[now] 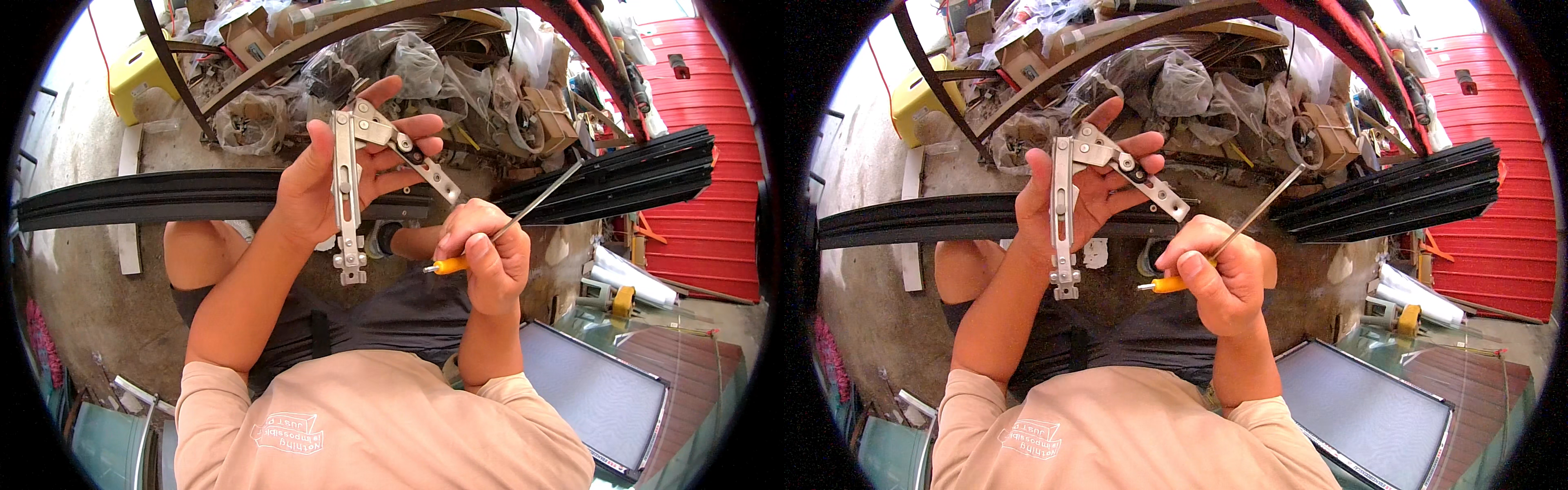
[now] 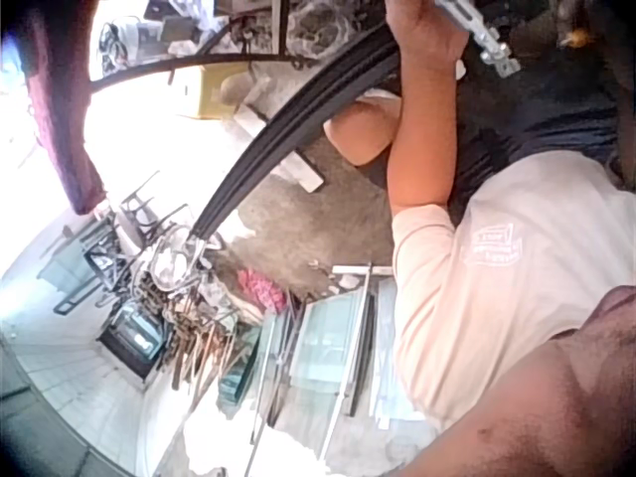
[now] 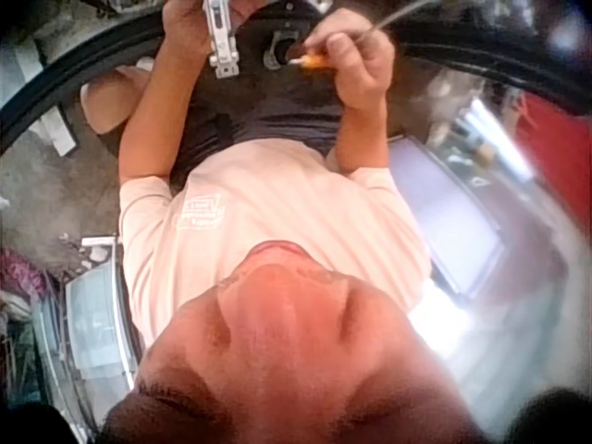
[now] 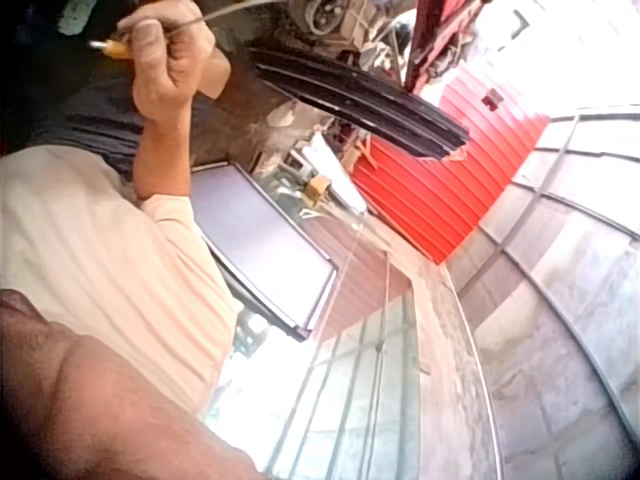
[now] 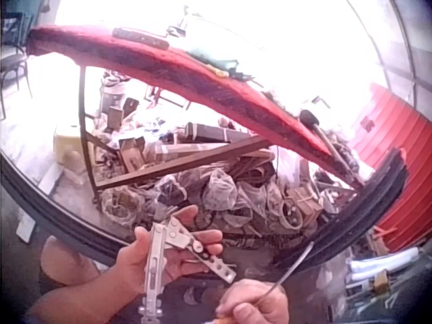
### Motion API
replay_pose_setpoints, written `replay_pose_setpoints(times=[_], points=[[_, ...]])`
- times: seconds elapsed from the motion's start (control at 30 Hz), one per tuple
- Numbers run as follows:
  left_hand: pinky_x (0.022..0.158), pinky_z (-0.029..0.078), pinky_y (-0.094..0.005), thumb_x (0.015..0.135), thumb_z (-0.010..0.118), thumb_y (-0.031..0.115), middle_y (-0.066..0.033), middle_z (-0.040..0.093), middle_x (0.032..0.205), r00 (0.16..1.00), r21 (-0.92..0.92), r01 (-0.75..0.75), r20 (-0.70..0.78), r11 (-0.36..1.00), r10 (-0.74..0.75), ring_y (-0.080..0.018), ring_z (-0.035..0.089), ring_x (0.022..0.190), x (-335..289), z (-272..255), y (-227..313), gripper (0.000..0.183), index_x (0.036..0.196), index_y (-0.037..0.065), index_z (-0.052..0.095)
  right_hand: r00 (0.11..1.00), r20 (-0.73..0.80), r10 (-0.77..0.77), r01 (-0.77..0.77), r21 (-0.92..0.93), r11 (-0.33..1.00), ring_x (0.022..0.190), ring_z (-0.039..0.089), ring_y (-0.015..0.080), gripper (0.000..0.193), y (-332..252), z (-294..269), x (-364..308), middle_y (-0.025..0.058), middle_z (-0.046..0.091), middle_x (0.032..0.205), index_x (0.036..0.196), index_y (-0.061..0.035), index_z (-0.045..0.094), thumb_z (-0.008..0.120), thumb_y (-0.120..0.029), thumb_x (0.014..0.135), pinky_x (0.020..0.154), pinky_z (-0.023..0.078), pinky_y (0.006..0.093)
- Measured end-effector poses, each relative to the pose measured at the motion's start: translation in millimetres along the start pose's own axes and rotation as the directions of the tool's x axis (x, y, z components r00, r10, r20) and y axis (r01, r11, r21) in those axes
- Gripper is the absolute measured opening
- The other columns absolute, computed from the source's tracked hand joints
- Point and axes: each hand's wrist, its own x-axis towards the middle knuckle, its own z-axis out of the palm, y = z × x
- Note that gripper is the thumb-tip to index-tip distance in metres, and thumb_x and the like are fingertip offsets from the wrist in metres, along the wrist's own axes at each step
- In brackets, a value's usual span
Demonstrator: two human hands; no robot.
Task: The person manipulates a silver metal hinge mechanism by hand, turning it over several times and using a yellow-handled screwdriver to adjust components while holding the hinge over a long black metal rail.
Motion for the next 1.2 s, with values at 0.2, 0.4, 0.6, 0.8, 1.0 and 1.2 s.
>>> replay_pose_setpoints(times=[0.2,0.4,0.6,0.8,1.0,1.2], points=[[0.119,0.045,-0.0557,0.103,0.047,0.069,-0.0325,0.042,0.161,1.000,-0.055,0.002,0.009,0.998,-0.001,-0.0425,0.048,0.148,0.8,1.7,1.2,0.093,0.169,0.010,0.020,0.997,-0.077,0.021,-0.018,0.031,0.999,0.068,0.058,0.0132,0.031,-2.0,-1.3,-1.5,0.0082,0.065,0.080,0.092,0.0029,0.072,0.060,-0.022,0.106,0.063,0.045,0.0271],[0.119,0.045,-0.0562,0.103,0.046,0.070,-0.0346,0.040,0.162,1.000,-0.162,0.003,0.020,0.987,0.000,-0.0448,0.048,0.148,0.4,-2.5,1.5,0.095,0.169,0.008,0.019,0.992,-0.124,0.025,-0.012,0.100,0.995,0.070,0.058,0.0102,0.024,-5.1,2.2,-1.1,0.0064,0.066,0.084,0.102,0.0036,0.072,0.059,-0.017,0.107,0.063,0.046,0.0252],[0.120,0.043,-0.0578,0.102,0.046,0.073,-0.0358,0.037,0.163,0.993,-0.228,0.004,0.116,0.974,0.023,-0.0447,0.047,0.148,0.1,-4.0,2.9,0.100,0.171,0.010,0.013,0.981,-0.192,0.016,-0.021,-0.024,0.999,0.074,0.064,0.0077,0.020,-5.2,5.8,-2.2,0.0069,0.071,0.092,0.112,0.0030,0.073,0.063,-0.014,0.107,0.065,0.050,0.0233],[0.120,0.041,-0.0633,0.098,0.066,0.065,-0.0381,0.034,0.163,0.989,-0.205,0.064,0.147,0.977,-0.034,-0.0493,0.046,0.148,-2.8,0.5,10.2,0.110,0.172,0.014,0.002,0.983,-0.174,-0.060,0.026,-0.192,0.981,0.071,0.068,0.0093,0.014,-4.5,7.2,-2.4,0.0073,0.074,0.087,0.109,0.0022,0.076,0.071,-0.009,0.102,0.063,0.052,0.0241],[0.120,0.040,-0.0650,0.098,0.065,0.064,-0.0386,0.034,0.163,0.979,-0.242,0.088,0.198,0.966,-0.040,-0.0499,0.045,0.148,-2.9,-2.1,10.8,0.110,0.172,0.014,0.000,0.967,-0.149,-0.206,0.141,-0.363,0.921,0.067,0.067,0.0092,0.018,-3.4,7.7,1.7,0.0076,0.077,0.086,0.106,0.0002,0.079,0.084,-0.009,0.091,0.060,0.051,0.0233],[0.119,0.041,-0.0671,0.099,0.062,0.067,-0.0346,0.040,0.161,0.983,-0.322,0.091,0.178,0.942,-0.034,-0.0512,0.046,0.147,-3.4,-8.5,5.8,0.104,0.170,0.010,0.012,0.977,-0.124,-0.174,0.120,-0.354,0.927,0.064,0.064,0.0072,0.032,-4.1,6.7,1.1,0.0040,0.073,0.078,0.107,-0.0014,0.079,0.094,-0.014,0.081,0.056,0.048,0.0226]])
